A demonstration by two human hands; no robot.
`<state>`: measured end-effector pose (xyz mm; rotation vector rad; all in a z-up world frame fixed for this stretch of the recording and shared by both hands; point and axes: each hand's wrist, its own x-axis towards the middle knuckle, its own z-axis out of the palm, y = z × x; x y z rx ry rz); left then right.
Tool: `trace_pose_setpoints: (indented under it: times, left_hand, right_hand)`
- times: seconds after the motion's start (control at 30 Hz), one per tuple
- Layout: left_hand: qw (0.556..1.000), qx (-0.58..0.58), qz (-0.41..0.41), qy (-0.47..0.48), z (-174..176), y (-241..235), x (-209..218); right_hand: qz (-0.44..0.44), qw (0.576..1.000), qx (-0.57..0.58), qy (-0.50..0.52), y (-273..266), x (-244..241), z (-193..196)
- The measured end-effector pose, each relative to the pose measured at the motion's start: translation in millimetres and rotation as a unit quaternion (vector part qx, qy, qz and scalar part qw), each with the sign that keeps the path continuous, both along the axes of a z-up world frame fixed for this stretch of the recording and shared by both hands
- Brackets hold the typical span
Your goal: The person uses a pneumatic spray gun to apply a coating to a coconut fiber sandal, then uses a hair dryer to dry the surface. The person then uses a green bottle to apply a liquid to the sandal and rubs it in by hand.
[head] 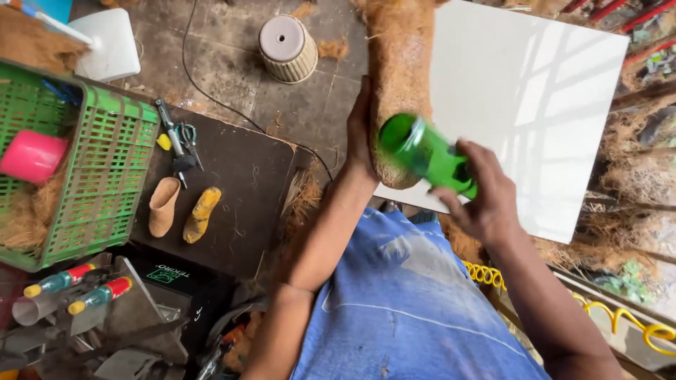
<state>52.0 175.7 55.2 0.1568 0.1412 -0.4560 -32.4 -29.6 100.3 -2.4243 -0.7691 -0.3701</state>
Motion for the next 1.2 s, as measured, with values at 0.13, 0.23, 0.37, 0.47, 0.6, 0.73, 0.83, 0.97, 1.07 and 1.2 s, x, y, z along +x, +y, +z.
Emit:
trace_pose_setpoints:
  times: [0.13,0.23,0.37,0.47,0.6,0.73,0.83,0.97,1.07,1.2]
  left_hand:
    - [0.993,0.047,0.109,0.008,9.0,-3.9,-14.0]
    - [0.990,0.064,0.124,-0.006,15.5,-14.6,-2.3]
    - [0.960,0.172,0.213,0.066,6.0,-44.3,4.4]
    - [0.955,0.169,0.237,0.057,35.5,-49.9,-8.7]
    - [0.954,0.179,0.229,0.068,17.8,-58.3,-3.1]
    - [0.952,0.166,0.248,0.073,5.7,-65.3,-8.9]
    - [0.948,0.180,0.257,0.054,18.1,-73.5,3.7]
    - [0.957,0.159,0.228,0.085,-22.6,-78.8,11.7]
    - [0.951,0.192,0.229,0.075,-2.1,-79.6,14.8]
    - [0.932,0.264,0.236,0.069,20.2,-63.6,43.0]
  right_hand:
    - [-0.119,0.963,0.217,0.105,4.4,-10.1,41.1]
    - [-0.146,0.944,0.290,0.049,2.9,-18.7,14.1]
    - [-0.112,0.925,0.319,0.173,4.3,-9.5,-11.2]
    - [-0.148,0.925,0.320,0.140,-16.4,-16.7,5.3]
    - [-0.189,0.901,0.329,0.208,-18.7,-31.9,-28.5]
    - [-0.193,0.905,0.315,0.212,-25.7,-29.7,2.3]
    - [-0.204,0.911,0.304,0.191,-12.6,-18.5,-6.7]
    - [-0.169,0.876,0.337,0.300,-33.0,-4.7,-27.6]
    - [-0.187,0.881,0.354,0.251,-16.3,-1.6,6.8]
    - [-0.153,0.936,0.311,0.062,-5.6,-7.0,-0.6]
